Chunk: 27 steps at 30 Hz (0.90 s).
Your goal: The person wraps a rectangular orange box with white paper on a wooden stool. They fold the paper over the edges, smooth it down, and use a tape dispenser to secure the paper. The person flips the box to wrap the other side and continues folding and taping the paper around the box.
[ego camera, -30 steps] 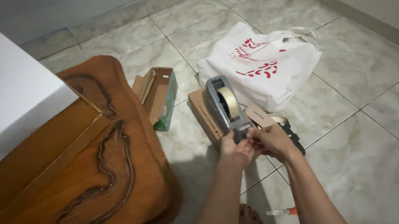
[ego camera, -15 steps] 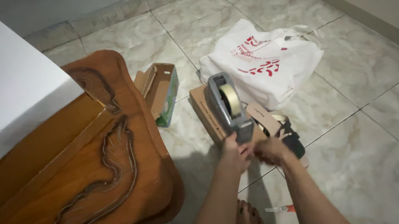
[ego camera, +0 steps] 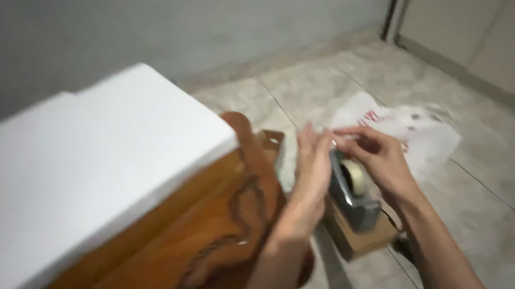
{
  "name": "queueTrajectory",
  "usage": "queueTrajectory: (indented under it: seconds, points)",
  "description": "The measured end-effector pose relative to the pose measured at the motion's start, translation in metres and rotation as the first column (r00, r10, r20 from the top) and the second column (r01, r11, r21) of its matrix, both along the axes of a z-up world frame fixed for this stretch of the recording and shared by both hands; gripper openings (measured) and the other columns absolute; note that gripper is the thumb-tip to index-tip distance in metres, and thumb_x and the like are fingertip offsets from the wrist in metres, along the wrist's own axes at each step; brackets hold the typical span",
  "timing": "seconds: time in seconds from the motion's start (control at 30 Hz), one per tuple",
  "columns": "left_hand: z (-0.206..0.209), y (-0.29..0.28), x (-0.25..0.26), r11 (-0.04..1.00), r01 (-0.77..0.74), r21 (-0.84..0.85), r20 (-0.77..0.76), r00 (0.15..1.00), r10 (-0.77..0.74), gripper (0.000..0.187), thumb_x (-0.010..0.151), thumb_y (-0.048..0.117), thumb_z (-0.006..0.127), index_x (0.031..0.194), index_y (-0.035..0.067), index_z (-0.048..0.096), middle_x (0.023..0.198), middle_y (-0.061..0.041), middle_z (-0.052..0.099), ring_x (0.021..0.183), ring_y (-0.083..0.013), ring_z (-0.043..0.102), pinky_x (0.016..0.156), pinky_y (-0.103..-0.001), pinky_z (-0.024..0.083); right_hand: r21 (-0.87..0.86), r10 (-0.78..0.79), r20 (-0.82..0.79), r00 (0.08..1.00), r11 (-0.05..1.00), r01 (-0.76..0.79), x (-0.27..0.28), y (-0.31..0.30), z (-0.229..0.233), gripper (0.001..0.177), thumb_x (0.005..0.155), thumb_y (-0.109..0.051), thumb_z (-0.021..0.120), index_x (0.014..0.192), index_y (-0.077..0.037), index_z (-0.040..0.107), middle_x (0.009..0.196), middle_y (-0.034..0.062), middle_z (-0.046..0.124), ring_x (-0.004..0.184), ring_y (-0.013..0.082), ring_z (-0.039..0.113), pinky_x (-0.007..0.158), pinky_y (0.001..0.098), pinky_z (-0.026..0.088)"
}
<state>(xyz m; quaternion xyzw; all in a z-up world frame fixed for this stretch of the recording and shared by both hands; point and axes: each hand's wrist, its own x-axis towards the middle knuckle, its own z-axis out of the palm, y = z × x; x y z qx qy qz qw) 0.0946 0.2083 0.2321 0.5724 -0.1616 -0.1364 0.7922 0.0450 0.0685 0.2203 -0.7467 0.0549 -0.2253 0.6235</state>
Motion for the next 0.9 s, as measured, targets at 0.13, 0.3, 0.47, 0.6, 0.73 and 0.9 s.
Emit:
queueTrajectory:
  seconds: [0.13, 0.3, 0.47, 0.6, 0.73, 0.9]
  points:
    - [0.097, 0.118, 0.022, 0.977, -0.160, 0.138, 0.268, 0.956, 0.118, 0.073, 0.098, 0.040, 0.050, 0.159, 0.013, 0.021, 0.165, -0.014, 0.029, 0.144, -0.0299, 0.043, 0.113, -0.045, 0.037, -0.138, 0.107, 0.161, 0.981, 0.987, -0.085, 0.032, 0.098, 0.082, 0.028, 0.096, -0.019, 0.072, 0.121, -0.009, 0.075, 0.086, 0.0011, 0.072, 0.080, 0.0080, 0.061, 0.075, 0.0244, 0.051]
    - [0.161, 0.303, 0.064, 0.838, -0.519, 0.167, 0.507, 0.775, 0.379, 0.064, 0.099, 0.043, 0.052, 0.154, 0.011, 0.042, 0.158, -0.015, 0.044, 0.143, -0.0297, 0.045, 0.110, -0.047, 0.042, -0.102, 0.214, 0.187, 0.959, 0.975, -0.198, 0.057, 0.199, 0.127, 0.034, 0.092, -0.019, 0.072, 0.125, -0.010, 0.074, 0.091, 0.0012, 0.075, 0.082, 0.0088, 0.066, 0.076, 0.0251, 0.055]
    - [0.140, 0.447, 0.112, 0.540, -0.662, 0.519, 0.448, 0.749, 0.489, 0.057, 0.099, 0.044, 0.056, 0.144, 0.008, 0.055, 0.143, -0.015, 0.062, 0.128, -0.0297, 0.065, 0.107, -0.044, 0.051, -0.144, 0.027, 0.194, 0.981, 0.990, 0.001, 0.060, 0.260, 0.127, 0.043, 0.096, -0.020, 0.068, 0.138, -0.011, 0.065, 0.109, 0.0106, 0.071, 0.095, 0.0182, 0.064, 0.084, 0.0342, 0.053]
    - [0.084, 0.496, 0.152, 0.332, -0.598, 0.730, 0.502, 0.798, 0.334, 0.055, 0.095, 0.042, 0.062, 0.138, 0.009, 0.060, 0.138, -0.017, 0.062, 0.125, -0.0331, 0.062, 0.105, -0.044, 0.049, -0.140, -0.136, 0.202, 0.970, 0.976, 0.166, 0.033, 0.316, 0.100, 0.058, 0.098, -0.023, 0.059, 0.153, -0.012, 0.045, 0.140, 0.0093, 0.060, 0.133, 0.0240, 0.053, 0.111, 0.0469, 0.041]
    - [0.062, 0.513, 0.184, 0.223, -0.724, 0.653, 0.739, 0.673, 0.020, 0.052, 0.092, 0.041, 0.066, 0.130, 0.007, 0.068, 0.138, -0.018, 0.066, 0.127, -0.0353, 0.062, 0.110, -0.045, 0.046, -0.248, -0.158, 0.239, 0.958, 0.944, 0.217, 0.024, 0.350, 0.078, 0.068, 0.098, -0.024, 0.058, 0.158, -0.005, 0.033, 0.149, 0.0117, 0.053, 0.152, 0.0323, 0.025, 0.122, 0.0540, 0.022]
    - [0.082, 0.512, 0.172, 0.131, -0.666, 0.735, 0.670, 0.742, 0.012, 0.061, 0.088, 0.046, 0.069, 0.136, 0.009, 0.064, 0.131, -0.020, 0.065, 0.124, -0.0371, 0.059, 0.105, -0.048, 0.045, -0.179, -0.153, 0.166, 0.974, 0.967, 0.182, 0.043, 0.366, 0.074, 0.073, 0.095, -0.022, 0.060, 0.158, -0.006, 0.028, 0.150, 0.0124, 0.048, 0.144, 0.0292, 0.038, 0.118, 0.0515, 0.030]
